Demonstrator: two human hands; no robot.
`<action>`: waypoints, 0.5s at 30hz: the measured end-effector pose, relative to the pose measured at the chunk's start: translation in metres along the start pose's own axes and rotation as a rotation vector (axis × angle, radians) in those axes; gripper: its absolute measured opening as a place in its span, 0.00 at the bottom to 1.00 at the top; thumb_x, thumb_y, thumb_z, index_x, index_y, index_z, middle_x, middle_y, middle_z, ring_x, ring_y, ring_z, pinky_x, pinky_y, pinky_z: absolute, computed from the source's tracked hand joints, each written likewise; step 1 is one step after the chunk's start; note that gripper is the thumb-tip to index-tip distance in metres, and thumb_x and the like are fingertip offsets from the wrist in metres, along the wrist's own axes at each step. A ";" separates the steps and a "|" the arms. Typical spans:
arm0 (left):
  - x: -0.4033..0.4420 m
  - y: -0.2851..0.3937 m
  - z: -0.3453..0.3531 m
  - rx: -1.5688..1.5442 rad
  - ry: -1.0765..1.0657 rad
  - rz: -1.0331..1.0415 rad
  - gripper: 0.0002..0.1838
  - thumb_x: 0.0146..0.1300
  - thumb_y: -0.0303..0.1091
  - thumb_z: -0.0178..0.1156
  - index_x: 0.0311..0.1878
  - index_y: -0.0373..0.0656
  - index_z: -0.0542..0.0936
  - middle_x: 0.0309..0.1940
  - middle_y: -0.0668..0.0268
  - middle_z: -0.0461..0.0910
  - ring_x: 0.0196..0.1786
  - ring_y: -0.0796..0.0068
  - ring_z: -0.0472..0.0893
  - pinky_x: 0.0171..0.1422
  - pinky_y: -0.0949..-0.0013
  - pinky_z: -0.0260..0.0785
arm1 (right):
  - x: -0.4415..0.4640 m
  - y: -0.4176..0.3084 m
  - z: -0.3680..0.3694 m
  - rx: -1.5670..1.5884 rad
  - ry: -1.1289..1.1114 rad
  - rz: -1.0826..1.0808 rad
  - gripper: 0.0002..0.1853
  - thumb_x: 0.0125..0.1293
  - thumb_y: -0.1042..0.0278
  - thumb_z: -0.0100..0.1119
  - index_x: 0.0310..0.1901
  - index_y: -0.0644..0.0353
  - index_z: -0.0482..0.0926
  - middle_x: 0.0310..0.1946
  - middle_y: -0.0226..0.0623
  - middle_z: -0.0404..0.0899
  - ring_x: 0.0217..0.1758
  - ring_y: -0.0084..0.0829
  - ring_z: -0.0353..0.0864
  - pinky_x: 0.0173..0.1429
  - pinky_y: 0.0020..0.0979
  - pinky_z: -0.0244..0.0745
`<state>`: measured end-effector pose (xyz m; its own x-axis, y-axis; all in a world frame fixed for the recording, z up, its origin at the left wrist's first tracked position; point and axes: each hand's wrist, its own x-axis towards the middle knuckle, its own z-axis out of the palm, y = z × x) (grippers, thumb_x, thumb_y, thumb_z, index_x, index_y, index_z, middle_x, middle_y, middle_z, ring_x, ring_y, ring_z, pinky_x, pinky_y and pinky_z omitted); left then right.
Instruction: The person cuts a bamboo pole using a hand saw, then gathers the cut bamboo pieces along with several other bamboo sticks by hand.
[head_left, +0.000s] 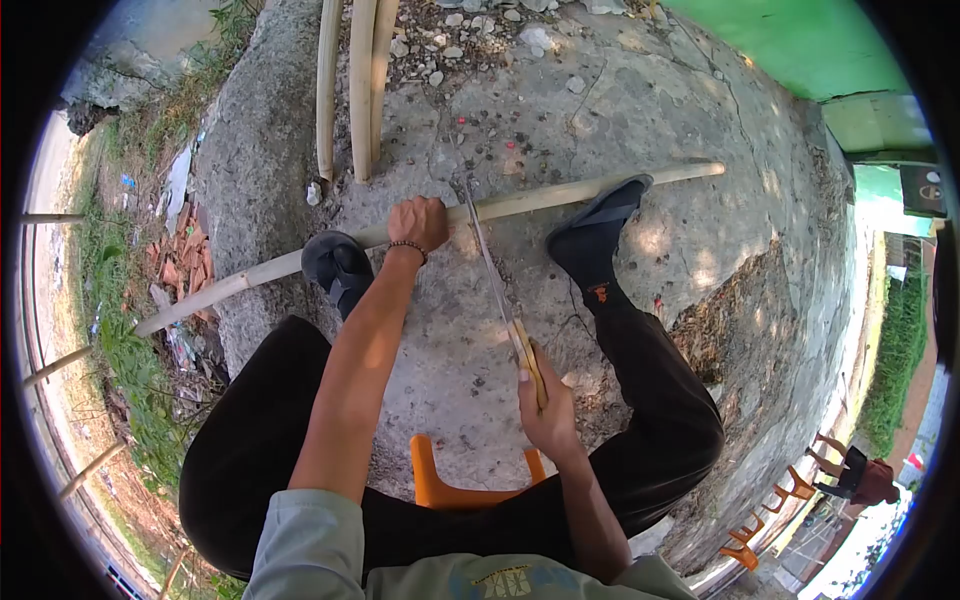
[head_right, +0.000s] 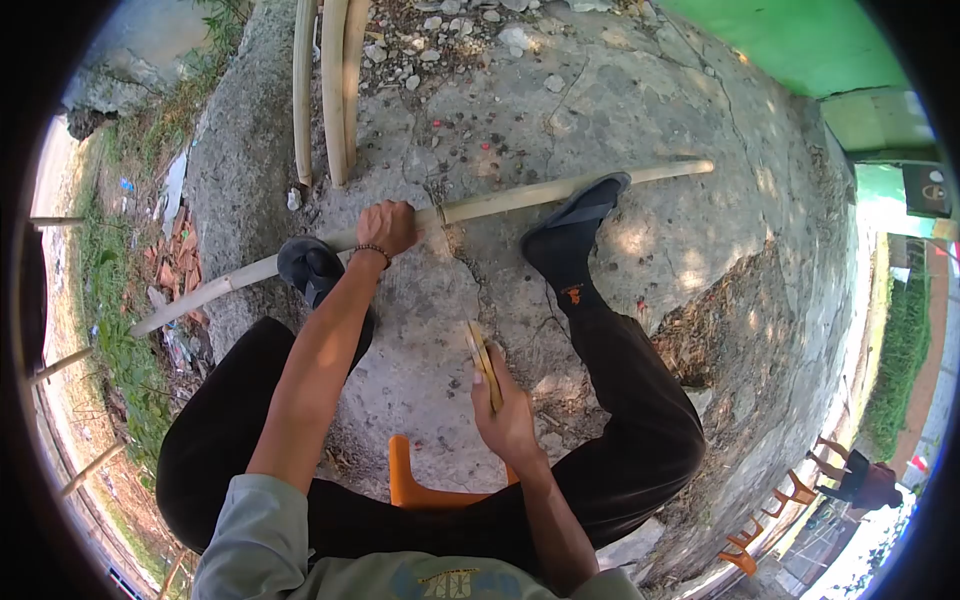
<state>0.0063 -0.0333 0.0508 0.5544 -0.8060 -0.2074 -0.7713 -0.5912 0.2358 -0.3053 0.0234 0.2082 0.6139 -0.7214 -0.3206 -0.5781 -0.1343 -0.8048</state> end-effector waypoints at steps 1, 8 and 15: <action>-0.004 0.001 0.003 0.008 -0.004 -0.008 0.17 0.52 0.48 0.73 0.40 0.47 0.88 0.41 0.55 0.86 0.47 0.54 0.86 0.52 0.56 0.77 | -0.006 0.002 -0.002 -0.005 -0.013 0.006 0.24 0.76 0.66 0.48 0.67 0.74 0.68 0.27 0.45 0.80 0.29 0.26 0.81 0.35 0.31 0.75; -0.014 -0.006 -0.001 -0.025 -0.165 -0.002 0.20 0.55 0.51 0.71 0.44 0.46 0.87 0.45 0.51 0.85 0.50 0.51 0.85 0.55 0.54 0.76 | 0.064 0.002 0.034 0.058 0.019 -0.007 0.26 0.77 0.65 0.47 0.69 0.74 0.65 0.29 0.41 0.80 0.28 0.24 0.77 0.35 0.30 0.73; -0.016 0.002 -0.007 -0.012 -0.188 -0.026 0.20 0.55 0.51 0.70 0.43 0.46 0.88 0.45 0.53 0.86 0.50 0.54 0.86 0.55 0.58 0.78 | 0.003 0.029 0.011 0.122 -0.004 0.161 0.27 0.76 0.65 0.49 0.71 0.72 0.64 0.32 0.46 0.82 0.32 0.25 0.80 0.38 0.31 0.75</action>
<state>-0.0022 -0.0222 0.0610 0.5052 -0.7715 -0.3867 -0.7532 -0.6129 0.2388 -0.3142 0.0248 0.1781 0.5207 -0.7242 -0.4521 -0.5999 0.0663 -0.7973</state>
